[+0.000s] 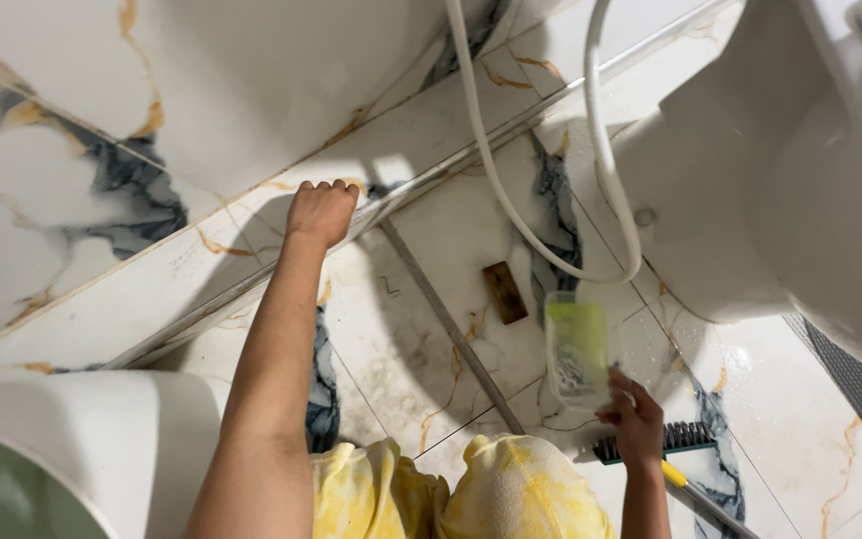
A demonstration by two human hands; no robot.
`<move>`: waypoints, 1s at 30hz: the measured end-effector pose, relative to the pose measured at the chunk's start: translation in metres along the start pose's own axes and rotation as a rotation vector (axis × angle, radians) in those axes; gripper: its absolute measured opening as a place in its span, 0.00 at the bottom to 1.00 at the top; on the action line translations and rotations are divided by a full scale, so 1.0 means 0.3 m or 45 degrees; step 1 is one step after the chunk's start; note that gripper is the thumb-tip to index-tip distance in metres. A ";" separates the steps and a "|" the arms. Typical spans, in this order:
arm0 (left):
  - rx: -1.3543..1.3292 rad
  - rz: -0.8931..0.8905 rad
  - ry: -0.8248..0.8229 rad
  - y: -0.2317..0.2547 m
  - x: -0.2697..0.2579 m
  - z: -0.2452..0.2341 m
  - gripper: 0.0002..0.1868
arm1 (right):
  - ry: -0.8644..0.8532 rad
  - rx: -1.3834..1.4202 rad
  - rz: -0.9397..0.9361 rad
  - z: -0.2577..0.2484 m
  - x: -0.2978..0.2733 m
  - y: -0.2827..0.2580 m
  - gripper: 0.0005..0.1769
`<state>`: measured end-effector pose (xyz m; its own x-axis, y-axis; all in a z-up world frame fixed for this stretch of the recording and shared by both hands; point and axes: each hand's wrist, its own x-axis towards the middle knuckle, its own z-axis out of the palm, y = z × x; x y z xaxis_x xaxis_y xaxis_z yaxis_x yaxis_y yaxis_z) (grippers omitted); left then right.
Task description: The person cleans the floor around the base of a toilet in a bathroom. They use a small brush to scrub the tiles and grout lines, then switch to a long-handled brush to clean the wall skirting and the area behind the toilet.
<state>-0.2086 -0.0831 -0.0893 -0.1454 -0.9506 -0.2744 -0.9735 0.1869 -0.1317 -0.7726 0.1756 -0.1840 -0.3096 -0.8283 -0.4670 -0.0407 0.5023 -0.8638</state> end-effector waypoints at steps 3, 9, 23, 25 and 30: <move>0.066 0.046 0.055 0.032 0.022 -0.013 0.14 | 0.129 0.058 0.011 -0.096 -0.002 0.073 0.18; 0.077 0.163 0.146 0.122 0.079 -0.035 0.12 | 0.215 0.079 -0.005 -0.110 0.061 0.088 0.20; 0.123 0.549 0.164 0.431 0.212 -0.040 0.13 | 0.430 -1.517 0.604 -0.470 -0.196 0.147 0.40; 0.084 0.671 0.217 0.524 0.210 -0.032 0.11 | 0.294 -1.686 0.458 -0.506 -0.240 0.175 0.25; -0.296 1.050 0.700 0.766 0.137 -0.059 0.16 | -0.065 -1.655 0.419 -0.576 -0.325 0.144 0.22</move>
<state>-0.4413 -0.0837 -0.1139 -0.7907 -0.5403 0.2879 -0.5347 0.8385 0.1049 -0.9084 0.3211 -0.1430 -0.4449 -0.6180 -0.6482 -0.8473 0.5249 0.0812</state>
